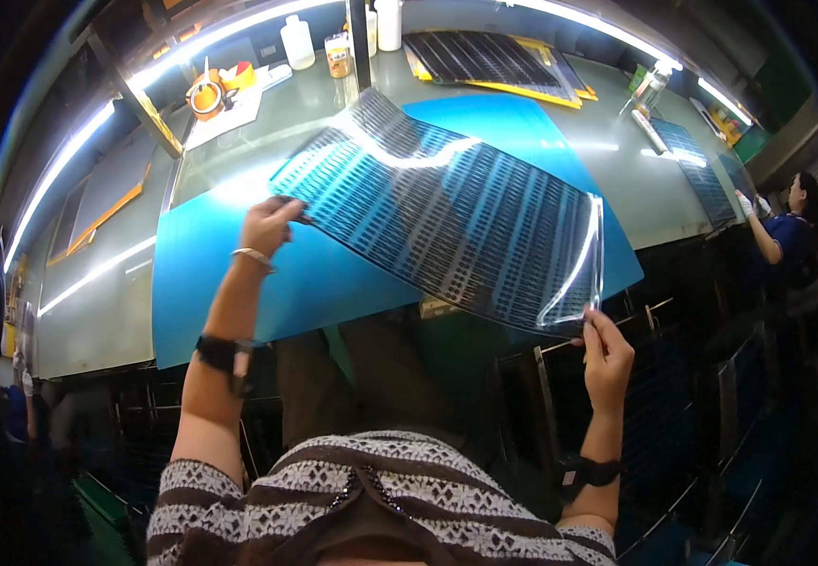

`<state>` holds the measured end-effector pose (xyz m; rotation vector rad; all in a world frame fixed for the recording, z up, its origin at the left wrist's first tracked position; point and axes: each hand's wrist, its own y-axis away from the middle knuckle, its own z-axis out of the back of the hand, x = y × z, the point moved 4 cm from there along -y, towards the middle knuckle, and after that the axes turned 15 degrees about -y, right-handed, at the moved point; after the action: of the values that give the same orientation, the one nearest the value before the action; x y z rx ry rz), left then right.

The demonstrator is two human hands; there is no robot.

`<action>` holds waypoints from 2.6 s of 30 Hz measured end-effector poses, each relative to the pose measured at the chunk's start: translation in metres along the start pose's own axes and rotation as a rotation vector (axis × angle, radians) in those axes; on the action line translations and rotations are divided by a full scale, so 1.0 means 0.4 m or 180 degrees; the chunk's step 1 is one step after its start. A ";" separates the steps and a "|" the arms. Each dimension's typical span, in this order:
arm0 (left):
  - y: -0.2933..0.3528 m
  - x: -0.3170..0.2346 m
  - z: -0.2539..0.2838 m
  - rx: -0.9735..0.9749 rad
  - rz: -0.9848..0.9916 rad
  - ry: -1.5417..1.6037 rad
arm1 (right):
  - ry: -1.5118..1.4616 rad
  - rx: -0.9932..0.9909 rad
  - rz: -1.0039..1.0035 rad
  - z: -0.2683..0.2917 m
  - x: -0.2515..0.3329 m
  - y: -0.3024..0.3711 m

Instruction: Handling and organizing thin blue and silver electronic sheets or panels onto an assembly rack.

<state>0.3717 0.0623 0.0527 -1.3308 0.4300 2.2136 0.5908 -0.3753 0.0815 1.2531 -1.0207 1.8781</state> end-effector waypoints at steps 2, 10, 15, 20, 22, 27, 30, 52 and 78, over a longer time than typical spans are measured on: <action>0.089 -0.012 0.125 -0.0314 -0.0076 -0.0079 | -0.0687 0.0046 -0.0514 -0.070 0.016 0.000; 0.476 0.342 0.480 -0.2063 0.0923 0.0584 | -0.1468 0.0879 -0.1082 -0.455 -0.058 -0.022; 0.549 0.408 0.497 -0.2247 0.1262 0.0235 | -0.0449 0.0944 -0.0425 -0.511 -0.041 -0.013; 0.550 0.419 0.488 -0.2157 0.1178 0.0269 | 0.0372 0.0726 -0.0084 -0.512 -0.032 -0.004; 0.549 0.439 0.492 -0.2176 0.1187 0.0270 | 0.0400 0.0717 -0.0113 -0.515 -0.033 -0.002; 0.551 0.435 0.496 -0.2249 0.1113 0.0376 | 0.0357 0.0698 -0.0095 -0.513 -0.029 -0.001; 0.539 0.446 0.491 -0.2212 0.1097 0.0388 | 0.0396 0.0690 -0.0080 -0.509 -0.032 -0.007; 0.588 0.426 0.541 -0.2237 0.0457 -0.2417 | 0.0467 0.0745 0.0377 -0.525 -0.060 0.016; 0.528 0.363 0.516 -0.0955 -0.0048 -0.3284 | 0.2664 0.2169 0.1862 -0.854 -0.110 -0.488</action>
<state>0.0454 0.0346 0.0221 -0.1605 -0.3045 2.6430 0.6219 0.0121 0.0065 0.3211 -0.2783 2.9718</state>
